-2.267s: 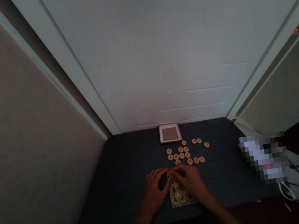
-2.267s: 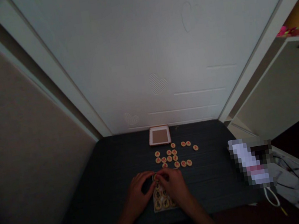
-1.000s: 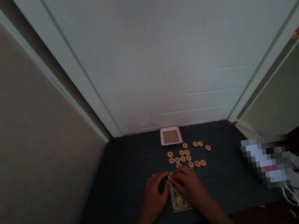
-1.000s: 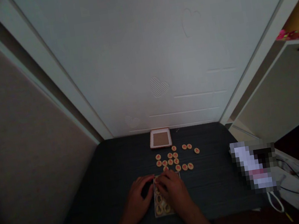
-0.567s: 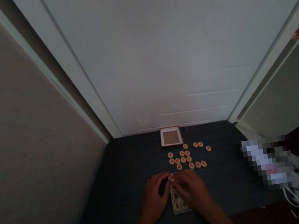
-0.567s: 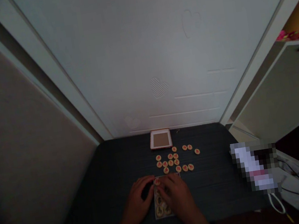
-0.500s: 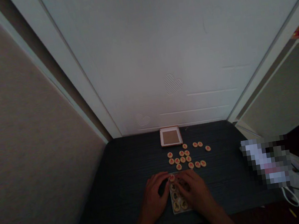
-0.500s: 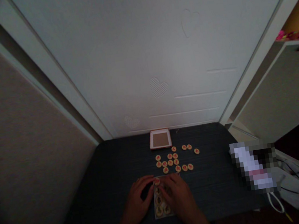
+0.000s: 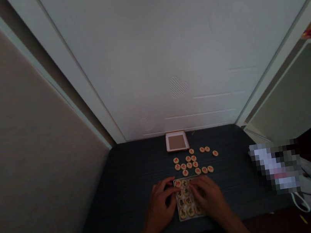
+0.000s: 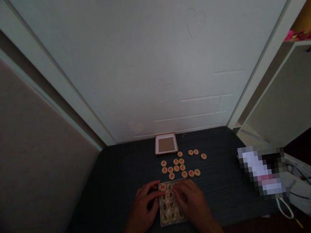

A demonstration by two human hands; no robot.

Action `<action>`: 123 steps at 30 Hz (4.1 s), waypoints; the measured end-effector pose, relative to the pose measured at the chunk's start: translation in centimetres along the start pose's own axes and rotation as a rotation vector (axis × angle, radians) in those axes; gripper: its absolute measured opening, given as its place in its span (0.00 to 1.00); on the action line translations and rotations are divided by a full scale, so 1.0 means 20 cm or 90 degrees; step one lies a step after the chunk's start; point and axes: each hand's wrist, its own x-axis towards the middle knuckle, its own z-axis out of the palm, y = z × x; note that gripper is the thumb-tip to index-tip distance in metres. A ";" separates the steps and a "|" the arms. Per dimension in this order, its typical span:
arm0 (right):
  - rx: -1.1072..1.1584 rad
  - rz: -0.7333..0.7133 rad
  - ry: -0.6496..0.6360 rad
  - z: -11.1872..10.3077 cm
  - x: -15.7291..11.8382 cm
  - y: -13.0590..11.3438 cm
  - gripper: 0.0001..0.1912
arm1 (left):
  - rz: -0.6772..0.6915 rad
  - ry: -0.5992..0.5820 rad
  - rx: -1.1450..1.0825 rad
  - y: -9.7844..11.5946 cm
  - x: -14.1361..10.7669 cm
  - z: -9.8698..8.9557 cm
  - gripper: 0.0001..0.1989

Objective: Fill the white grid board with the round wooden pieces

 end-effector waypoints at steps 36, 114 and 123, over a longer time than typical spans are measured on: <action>-0.258 -0.056 -0.194 -0.23 0.48 0.42 0.35 | -0.026 0.022 -0.017 0.00 -0.01 0.01 0.21; 0.582 0.351 0.071 -0.24 0.03 0.28 0.21 | -0.033 0.031 -0.024 -0.02 0.00 0.03 0.16; 0.458 0.269 -0.023 -0.15 0.04 0.16 0.20 | -0.029 0.030 -0.015 -0.02 0.00 0.03 0.16</action>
